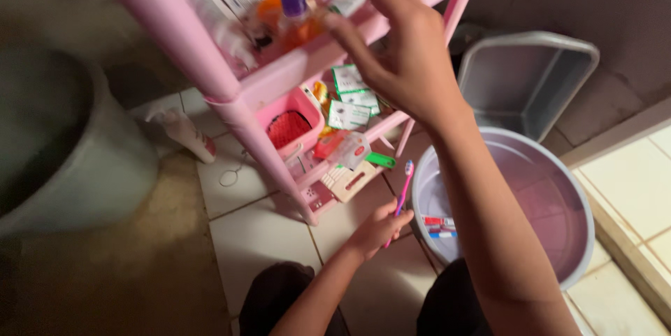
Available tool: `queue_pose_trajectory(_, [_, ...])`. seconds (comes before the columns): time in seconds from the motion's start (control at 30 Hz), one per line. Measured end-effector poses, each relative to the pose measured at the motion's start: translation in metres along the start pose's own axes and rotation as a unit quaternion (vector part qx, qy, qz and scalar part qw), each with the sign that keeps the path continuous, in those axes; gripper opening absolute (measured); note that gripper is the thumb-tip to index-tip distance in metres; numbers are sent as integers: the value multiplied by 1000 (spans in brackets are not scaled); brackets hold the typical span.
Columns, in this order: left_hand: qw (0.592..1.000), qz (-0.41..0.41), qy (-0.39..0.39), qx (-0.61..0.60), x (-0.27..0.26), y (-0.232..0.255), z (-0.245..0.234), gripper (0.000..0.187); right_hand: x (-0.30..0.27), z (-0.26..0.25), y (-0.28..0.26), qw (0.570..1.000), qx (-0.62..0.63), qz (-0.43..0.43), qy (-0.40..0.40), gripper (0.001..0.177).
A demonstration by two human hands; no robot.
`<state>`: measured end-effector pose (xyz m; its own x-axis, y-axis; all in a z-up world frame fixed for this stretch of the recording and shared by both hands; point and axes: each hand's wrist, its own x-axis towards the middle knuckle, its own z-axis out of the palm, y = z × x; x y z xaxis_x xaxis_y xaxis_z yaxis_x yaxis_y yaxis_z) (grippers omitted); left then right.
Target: The person moves a plastic shelving unit and then sits on the floor to organize various toiletries. They pick up items like toothbrushes, toothpaste, and bottles from the shelves and place them into a large basin on the floor.
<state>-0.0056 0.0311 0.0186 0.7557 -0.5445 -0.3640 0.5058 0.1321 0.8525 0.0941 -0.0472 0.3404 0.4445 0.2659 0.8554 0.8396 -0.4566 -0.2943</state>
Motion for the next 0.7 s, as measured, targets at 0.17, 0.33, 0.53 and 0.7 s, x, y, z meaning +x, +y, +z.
queue_pose_trajectory(0.17, [1000,10,4,17,-2,-12,-10,32,38,23,-3,980,112,112,-119,55])
queue_pose_trajectory(0.33, [999,36,-8,-9,7,-26,-17,32,46,37,-1,973,7,179,-144,38])
queue_pose_trajectory(0.53, [998,54,-8,-10,6,-21,-15,40,48,27,16,965,150,190,-96,34])
queue_pose_trajectory(0.7, [998,64,-13,-5,11,-20,-13,39,41,10,55,923,317,218,3,26])
